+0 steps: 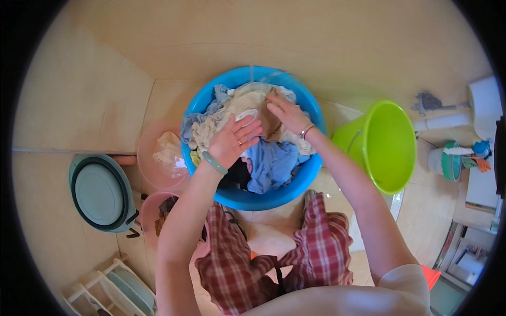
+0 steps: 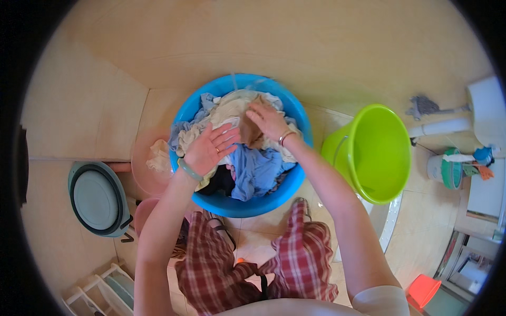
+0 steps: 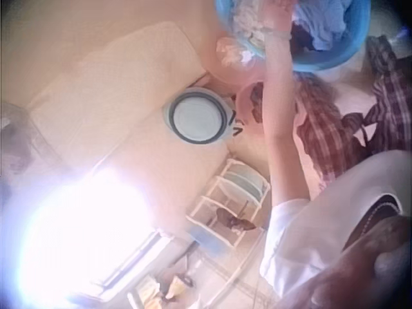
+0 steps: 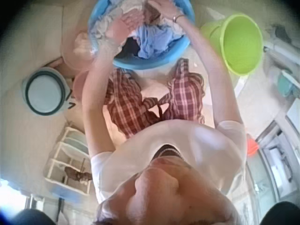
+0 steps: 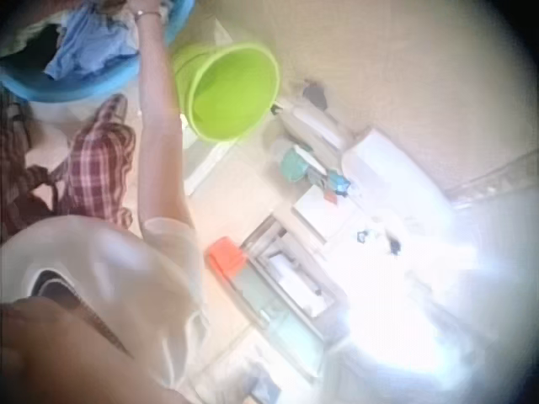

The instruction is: The person transfers clothes from a green bucket into a blue basin, then fills the green bucket with water from a wall-mounted tap and pours it into the basin. They proceed to wash the clothes by hand, scrubbing and rinsing them under running water before transferring some items back into the green bucket.

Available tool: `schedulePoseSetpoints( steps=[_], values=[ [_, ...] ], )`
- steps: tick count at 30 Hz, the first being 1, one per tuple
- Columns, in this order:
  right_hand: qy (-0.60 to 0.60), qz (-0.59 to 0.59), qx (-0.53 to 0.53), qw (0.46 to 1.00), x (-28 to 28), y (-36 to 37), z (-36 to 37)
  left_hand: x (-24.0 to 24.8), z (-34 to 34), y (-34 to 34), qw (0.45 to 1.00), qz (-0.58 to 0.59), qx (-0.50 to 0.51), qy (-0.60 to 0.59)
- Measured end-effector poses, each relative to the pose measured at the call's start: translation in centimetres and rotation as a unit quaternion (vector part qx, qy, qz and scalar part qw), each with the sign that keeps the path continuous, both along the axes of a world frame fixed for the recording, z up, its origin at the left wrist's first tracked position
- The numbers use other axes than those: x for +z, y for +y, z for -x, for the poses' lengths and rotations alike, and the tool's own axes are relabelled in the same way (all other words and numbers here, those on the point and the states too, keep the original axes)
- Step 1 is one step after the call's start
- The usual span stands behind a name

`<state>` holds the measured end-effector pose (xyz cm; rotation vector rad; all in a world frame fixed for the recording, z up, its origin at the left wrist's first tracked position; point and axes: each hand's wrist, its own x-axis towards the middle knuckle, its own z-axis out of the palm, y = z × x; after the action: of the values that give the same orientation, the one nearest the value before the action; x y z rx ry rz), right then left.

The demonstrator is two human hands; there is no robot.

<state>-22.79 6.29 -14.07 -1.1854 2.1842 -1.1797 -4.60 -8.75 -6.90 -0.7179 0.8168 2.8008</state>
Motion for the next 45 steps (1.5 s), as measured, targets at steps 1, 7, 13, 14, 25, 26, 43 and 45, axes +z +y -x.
schedulePoseSetpoints(
  steps=[1,7,13,14,25,26,43,45],
  values=[
    [0.015,-0.029,-0.002,0.999,-0.8,-1.4,1.2,-0.5,-0.1,-1.2,1.0,-0.001,0.019,0.002],
    [0.01,-0.211,-0.031,0.977,-4.7,-8.2,4.9,-4.6,2.1,-6.0,0.99,0.101,0.103,-0.006],
    [-0.019,-0.251,-0.019,0.968,-8.0,-8.6,4.9,-6.4,5.3,-9.4,0.956,0.253,0.148,-0.032],
    [-0.021,-0.233,-0.011,0.972,-8.5,-8.0,4.4,-6.8,5.4,-9.3,0.955,0.256,0.146,-0.04],
    [0.12,-0.12,0.085,0.982,-0.5,-0.7,-6.7,-7.6,6.4,-8.4,0.925,0.348,0.152,-0.033],
    [0.136,-0.1,0.096,0.981,-0.6,-0.2,-7.5,-7.7,6.4,-8.2,0.922,0.356,0.148,-0.034],
    [0.203,-0.157,0.215,0.942,0.2,2.5,-16.3,-15.0,11.5,-9.3,0.718,0.687,-0.108,-0.029],
    [0.205,-0.173,0.206,0.941,0.6,2.7,-15.7,-13.9,10.9,-7.7,0.591,0.761,-0.259,-0.063]
  ],
)
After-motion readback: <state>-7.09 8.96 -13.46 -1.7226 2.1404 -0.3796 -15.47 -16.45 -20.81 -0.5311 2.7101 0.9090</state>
